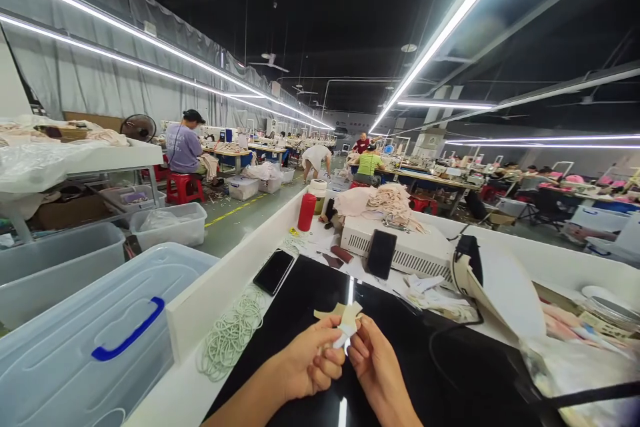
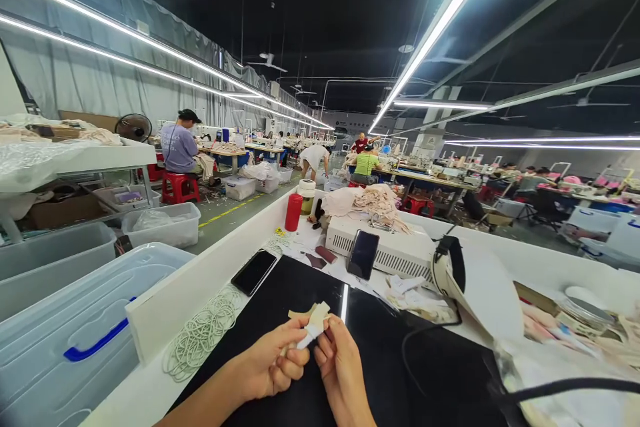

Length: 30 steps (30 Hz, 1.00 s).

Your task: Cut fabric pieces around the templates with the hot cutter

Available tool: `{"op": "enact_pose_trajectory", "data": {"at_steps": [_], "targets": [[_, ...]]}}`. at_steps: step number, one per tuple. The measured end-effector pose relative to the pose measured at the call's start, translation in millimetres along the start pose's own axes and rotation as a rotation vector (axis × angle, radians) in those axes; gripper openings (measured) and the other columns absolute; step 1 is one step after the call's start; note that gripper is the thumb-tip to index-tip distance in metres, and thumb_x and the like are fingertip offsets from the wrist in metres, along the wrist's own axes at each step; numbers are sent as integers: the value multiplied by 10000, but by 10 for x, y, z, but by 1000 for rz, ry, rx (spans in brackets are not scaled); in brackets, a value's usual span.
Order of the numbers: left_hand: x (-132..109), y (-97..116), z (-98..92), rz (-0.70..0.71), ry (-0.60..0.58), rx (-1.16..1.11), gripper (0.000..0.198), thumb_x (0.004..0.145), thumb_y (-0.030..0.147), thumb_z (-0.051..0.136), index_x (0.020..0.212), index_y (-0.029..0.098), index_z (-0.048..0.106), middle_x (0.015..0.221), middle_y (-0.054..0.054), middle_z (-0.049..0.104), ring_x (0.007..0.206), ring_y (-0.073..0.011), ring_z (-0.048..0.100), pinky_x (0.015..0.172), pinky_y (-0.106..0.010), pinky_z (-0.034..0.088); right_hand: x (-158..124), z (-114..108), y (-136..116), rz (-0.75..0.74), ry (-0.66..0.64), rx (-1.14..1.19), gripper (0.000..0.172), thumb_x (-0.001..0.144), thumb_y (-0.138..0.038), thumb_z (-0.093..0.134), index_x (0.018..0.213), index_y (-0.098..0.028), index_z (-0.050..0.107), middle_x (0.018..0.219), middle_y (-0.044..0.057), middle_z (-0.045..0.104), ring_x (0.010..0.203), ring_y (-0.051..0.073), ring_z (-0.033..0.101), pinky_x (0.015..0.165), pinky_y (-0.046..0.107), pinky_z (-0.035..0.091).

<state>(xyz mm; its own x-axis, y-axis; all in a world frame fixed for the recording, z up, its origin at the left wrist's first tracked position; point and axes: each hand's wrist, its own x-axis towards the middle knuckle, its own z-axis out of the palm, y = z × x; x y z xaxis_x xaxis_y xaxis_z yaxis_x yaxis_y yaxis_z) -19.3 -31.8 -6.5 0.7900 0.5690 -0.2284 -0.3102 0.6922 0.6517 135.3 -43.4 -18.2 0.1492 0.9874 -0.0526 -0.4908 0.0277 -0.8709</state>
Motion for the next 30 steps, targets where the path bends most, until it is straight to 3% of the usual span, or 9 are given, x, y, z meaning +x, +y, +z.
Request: {"op": "enact_pose_trajectory", "data": {"at_steps": [3, 7, 13, 17, 20, 22, 25, 27, 30], "targets": [[2, 34, -30, -55, -73, -39, 265, 887, 354, 702, 949, 235, 474, 574, 112, 254, 432, -28, 61, 416, -120, -43, -11, 0, -28, 11, -46, 11, 468, 648, -539, 863, 698, -190, 555, 633, -85, 374, 471, 36, 190, 394, 172, 258], [-21, 79, -50, -123, -158, -37, 392, 937, 404, 630, 711, 187, 395, 543, 96, 213, 453, -42, 3, 374, -133, -56, -39, -32, -49, 4, -66, -10, 447, 689, -527, 864, 718, -200, 561, 592, -104, 286, 483, 52, 176, 403, 170, 265], [-31, 104, -99, -201, -218, 43, 446, 933, 439, 596, 625, 193, 387, 483, 90, 211, 412, -47, 2, 351, -179, -74, -44, -53, -47, -5, -74, -72, 431, 696, -553, 860, 804, -194, 647, 562, -113, 236, 487, 57, 150, 402, 177, 247], [-33, 119, -133, -226, -192, 103, 509, 960, 466, 524, 557, 207, 353, 441, 84, 190, 363, -46, 41, 334, -198, -55, -42, -52, -49, -12, -94, -114, 446, 702, -579, 848, 819, -191, 662, 549, -118, 218, 490, 61, 128, 404, 192, 226], [-33, 111, -131, -199, -125, 126, 464, 962, 482, 540, 609, 195, 447, 427, 91, 225, 342, -44, 81, 317, -180, -4, -54, -72, -56, -18, -110, -151, 444, 722, -592, 827, 813, -193, 656, 547, -118, 216, 487, 65, 136, 412, 203, 224], [-23, 88, -119, -144, -53, 127, 360, 922, 482, 634, 749, 176, 555, 465, 85, 349, 336, -33, 154, 315, -152, 48, -60, -91, -61, -21, -118, -185, 455, 719, -603, 825, 817, -192, 657, 541, -118, 228, 481, 64, 150, 418, 205, 226], [9, 41, -101, -30, 65, 113, 347, 808, 433, 781, 958, 160, 626, 697, 15, 592, 391, -28, 389, 320, -118, 135, -63, -110, -65, -32, -127, -246, 483, 707, -619, 827, 850, -184, 672, 521, -105, 297, 466, 68, 224, 428, 207, 251], [27, 22, -99, 23, 117, 98, 384, 759, 387, 815, 991, 138, 638, 819, -22, 636, 455, -40, 491, 323, -112, 181, -63, -112, -69, -52, -130, -285, 486, 715, -624, 821, 858, -182, 677, 523, -85, 370, 468, 75, 288, 433, 208, 269], [31, 30, -114, 50, 144, 62, 339, 763, 333, 801, 969, 123, 633, 815, -9, 615, 437, -10, 440, 332, -102, 192, -68, -109, -75, -96, -127, -332, 469, 724, -618, 817, 831, -183, 677, 555, -65, 438, 471, 70, 322, 429, 201, 263]]}}
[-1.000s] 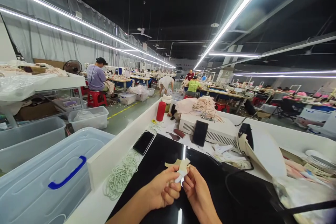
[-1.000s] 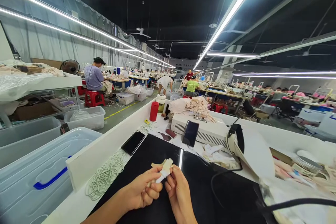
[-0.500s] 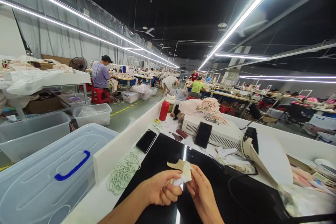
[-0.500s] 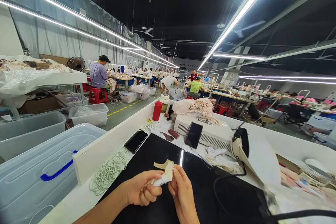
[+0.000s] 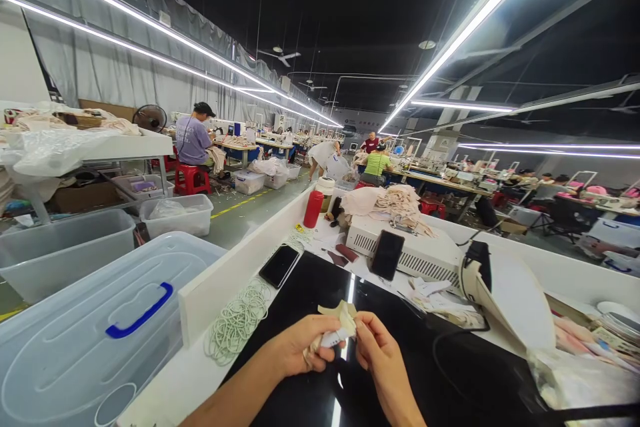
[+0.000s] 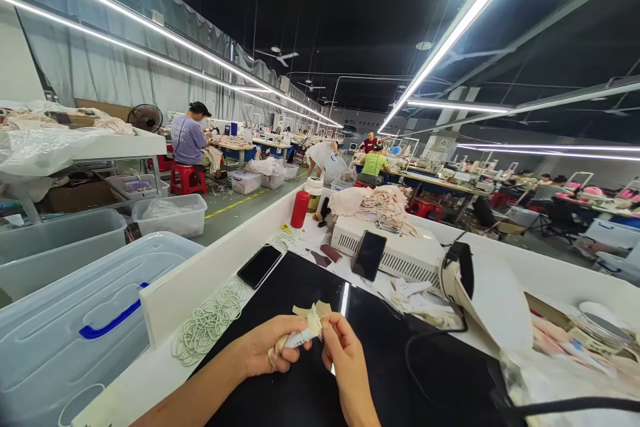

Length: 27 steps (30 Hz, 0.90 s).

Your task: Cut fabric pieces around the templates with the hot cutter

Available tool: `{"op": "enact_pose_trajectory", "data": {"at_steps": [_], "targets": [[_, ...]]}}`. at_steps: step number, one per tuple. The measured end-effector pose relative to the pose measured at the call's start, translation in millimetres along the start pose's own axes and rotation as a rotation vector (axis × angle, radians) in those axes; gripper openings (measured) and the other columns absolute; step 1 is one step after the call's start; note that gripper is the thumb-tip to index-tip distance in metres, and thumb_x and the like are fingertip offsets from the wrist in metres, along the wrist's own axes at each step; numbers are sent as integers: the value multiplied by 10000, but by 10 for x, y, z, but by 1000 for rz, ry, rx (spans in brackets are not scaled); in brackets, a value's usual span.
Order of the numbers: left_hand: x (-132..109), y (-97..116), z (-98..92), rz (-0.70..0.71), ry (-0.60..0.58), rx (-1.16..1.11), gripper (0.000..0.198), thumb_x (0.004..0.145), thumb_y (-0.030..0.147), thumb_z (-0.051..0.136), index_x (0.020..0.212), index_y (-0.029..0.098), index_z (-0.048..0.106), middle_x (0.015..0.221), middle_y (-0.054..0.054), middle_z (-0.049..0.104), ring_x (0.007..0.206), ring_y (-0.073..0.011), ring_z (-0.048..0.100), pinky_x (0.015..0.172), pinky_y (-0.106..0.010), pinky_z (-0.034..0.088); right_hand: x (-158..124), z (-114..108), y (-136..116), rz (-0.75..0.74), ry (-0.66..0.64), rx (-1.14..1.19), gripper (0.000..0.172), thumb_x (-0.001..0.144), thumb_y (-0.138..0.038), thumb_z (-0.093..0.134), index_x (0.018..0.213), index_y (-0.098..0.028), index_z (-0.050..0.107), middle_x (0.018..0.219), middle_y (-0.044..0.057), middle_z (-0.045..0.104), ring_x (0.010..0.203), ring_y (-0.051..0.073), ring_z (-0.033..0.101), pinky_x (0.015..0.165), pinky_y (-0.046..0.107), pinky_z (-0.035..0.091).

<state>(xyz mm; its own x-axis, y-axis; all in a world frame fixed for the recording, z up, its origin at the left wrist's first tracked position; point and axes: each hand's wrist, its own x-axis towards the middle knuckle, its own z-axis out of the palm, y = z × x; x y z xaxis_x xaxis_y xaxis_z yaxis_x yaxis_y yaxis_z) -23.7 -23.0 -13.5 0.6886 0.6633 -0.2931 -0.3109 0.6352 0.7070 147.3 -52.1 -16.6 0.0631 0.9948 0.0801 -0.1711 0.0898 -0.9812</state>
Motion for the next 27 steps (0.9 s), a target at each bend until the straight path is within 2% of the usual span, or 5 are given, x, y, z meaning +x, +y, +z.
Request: {"op": "enact_pose_trajectory", "data": {"at_steps": [9, 15, 21, 24, 27], "targets": [[-77, 117, -28, -85, -148, -153, 205, 859, 279, 688, 876, 107, 578, 707, 54, 497, 391, 30, 221, 323, -87, 79, -16, -12, -22, 0, -3, -4, 474, 750, -627, 800, 785, -178, 650, 550, -92, 358, 452, 43, 238, 404, 183, 200], [-138, 123, -22, -182, -258, -128, 191, 878, 240, 669, 821, 73, 598, 641, 34, 484, 364, 10, 217, 306, -117, 93, -32, -10, 18, 79, -84, 98, 453, 747, -598, 817, 812, -180, 654, 560, -84, 373, 480, 52, 210, 408, 183, 211], [-117, 100, -9, -51, -179, -235, 147, 976, 273, 631, 984, 129, 609, 716, 32, 512, 399, 9, 293, 324, -75, 121, -14, 1, 39, 125, -109, 187, 432, 745, -573, 831, 842, -192, 652, 590, -100, 306, 499, 48, 161, 422, 174, 214], [-95, 112, -2, 15, -119, -310, 301, 1053, 331, 510, 862, 107, 571, 676, 54, 433, 401, 23, 261, 321, -57, 126, -23, 30, 30, 142, -127, 175, 422, 763, -570, 824, 821, -194, 640, 650, -75, 396, 496, 40, 201, 424, 177, 239], [-74, 116, -4, 53, -52, -337, 420, 1077, 373, 460, 761, 104, 524, 660, 60, 401, 398, 35, 230, 317, -45, 128, -47, 68, 26, 149, -160, 122, 398, 779, -553, 822, 812, -187, 669, 618, -80, 372, 486, 45, 218, 425, 190, 282]]}}
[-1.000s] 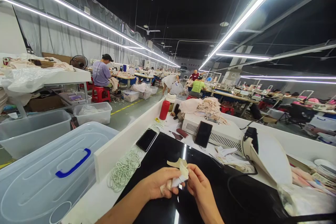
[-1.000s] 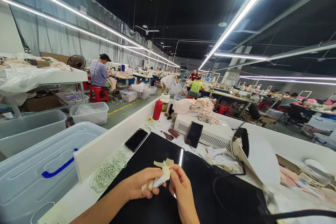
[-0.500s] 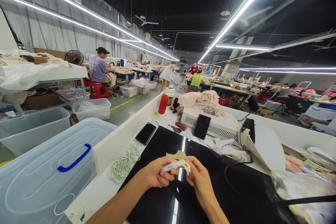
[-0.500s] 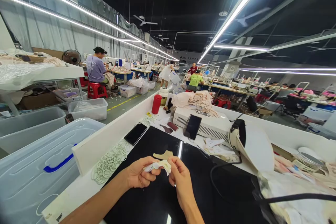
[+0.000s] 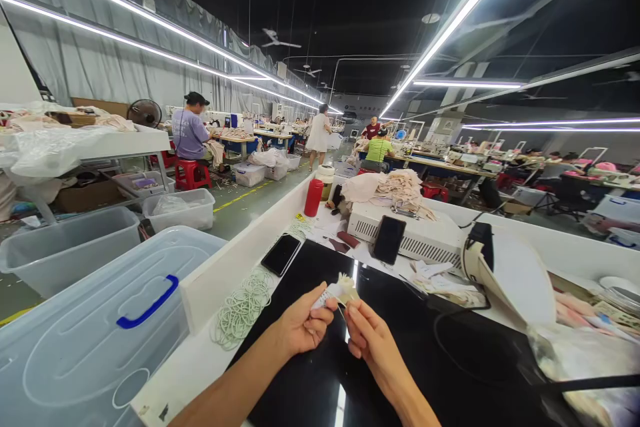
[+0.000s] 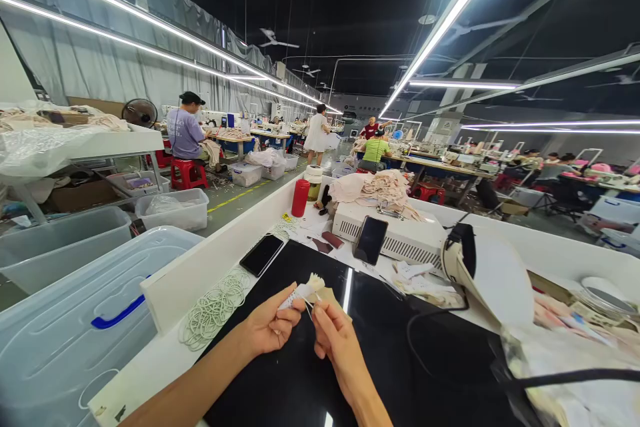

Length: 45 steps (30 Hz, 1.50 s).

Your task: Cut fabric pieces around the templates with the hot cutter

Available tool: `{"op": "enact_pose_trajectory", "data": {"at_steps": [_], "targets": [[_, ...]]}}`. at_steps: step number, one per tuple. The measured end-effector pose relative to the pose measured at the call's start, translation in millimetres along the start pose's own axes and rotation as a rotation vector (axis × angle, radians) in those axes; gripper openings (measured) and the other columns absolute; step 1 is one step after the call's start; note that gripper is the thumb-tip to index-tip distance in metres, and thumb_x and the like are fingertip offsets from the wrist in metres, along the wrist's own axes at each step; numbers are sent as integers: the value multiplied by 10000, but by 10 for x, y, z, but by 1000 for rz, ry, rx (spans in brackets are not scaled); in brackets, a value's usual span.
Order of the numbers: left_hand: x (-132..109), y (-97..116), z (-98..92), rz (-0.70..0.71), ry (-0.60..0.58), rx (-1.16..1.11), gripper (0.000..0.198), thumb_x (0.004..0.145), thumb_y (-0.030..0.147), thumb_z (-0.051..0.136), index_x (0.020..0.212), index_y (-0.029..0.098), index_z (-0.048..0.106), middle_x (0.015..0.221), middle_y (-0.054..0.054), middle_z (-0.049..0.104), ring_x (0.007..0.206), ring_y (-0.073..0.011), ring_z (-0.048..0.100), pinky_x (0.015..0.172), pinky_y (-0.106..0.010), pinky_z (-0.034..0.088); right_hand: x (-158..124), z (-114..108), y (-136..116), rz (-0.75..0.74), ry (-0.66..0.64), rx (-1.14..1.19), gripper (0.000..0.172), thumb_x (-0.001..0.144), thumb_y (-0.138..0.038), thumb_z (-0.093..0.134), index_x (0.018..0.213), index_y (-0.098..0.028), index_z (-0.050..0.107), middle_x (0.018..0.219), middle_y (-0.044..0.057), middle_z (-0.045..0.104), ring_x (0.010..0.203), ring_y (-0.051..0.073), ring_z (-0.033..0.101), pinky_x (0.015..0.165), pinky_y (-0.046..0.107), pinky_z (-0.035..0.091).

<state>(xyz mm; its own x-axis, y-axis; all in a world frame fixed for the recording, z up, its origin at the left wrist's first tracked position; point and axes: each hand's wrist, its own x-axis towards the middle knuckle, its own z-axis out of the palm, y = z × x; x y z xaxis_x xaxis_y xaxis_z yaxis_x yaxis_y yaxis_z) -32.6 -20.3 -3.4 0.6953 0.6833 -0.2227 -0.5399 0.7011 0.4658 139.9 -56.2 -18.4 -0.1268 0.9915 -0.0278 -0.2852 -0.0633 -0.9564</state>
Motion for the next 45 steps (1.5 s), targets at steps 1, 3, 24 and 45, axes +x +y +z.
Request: {"op": "enact_pose_trajectory", "data": {"at_steps": [1, 3, 24, 45], "targets": [[8, -4, -2, 12, 20, 5, 420, 1071, 379, 476, 760, 101, 526, 669, 56, 416, 399, 38, 234, 316, -44, 131, -4, 9, 1, -3, -3, -23, 395, 764, -542, 839, 815, -181, 687, 607, -79, 375, 481, 47, 232, 421, 194, 286], [25, -22, -5, 39, 58, 32, 382, 1043, 380, 545, 786, 97, 548, 703, 41, 466, 408, 41, 262, 315, -49, 135, -3, 12, 3, -28, 15, -61, 391, 725, -511, 877, 824, -167, 719, 627, -56, 445, 480, 52, 288, 414, 201, 284], [-50, -59, 41, -76, -76, 216, 244, 898, 320, 763, 987, 121, 653, 727, 35, 505, 423, 27, 242, 354, -90, 65, 86, -117, 67, 141, 222, 261, 506, 516, -509, 946, 678, -180, 597, 526, -116, 355, 422, -1, 148, 374, 144, 247], [58, -52, -36, 47, 180, 83, 324, 1027, 340, 587, 832, 82, 586, 709, 14, 550, 393, 41, 352, 327, -68, 158, -18, 9, 4, 9, 21, 20, 393, 731, -533, 867, 801, -170, 735, 626, -46, 499, 488, 45, 308, 470, 202, 353]]}}
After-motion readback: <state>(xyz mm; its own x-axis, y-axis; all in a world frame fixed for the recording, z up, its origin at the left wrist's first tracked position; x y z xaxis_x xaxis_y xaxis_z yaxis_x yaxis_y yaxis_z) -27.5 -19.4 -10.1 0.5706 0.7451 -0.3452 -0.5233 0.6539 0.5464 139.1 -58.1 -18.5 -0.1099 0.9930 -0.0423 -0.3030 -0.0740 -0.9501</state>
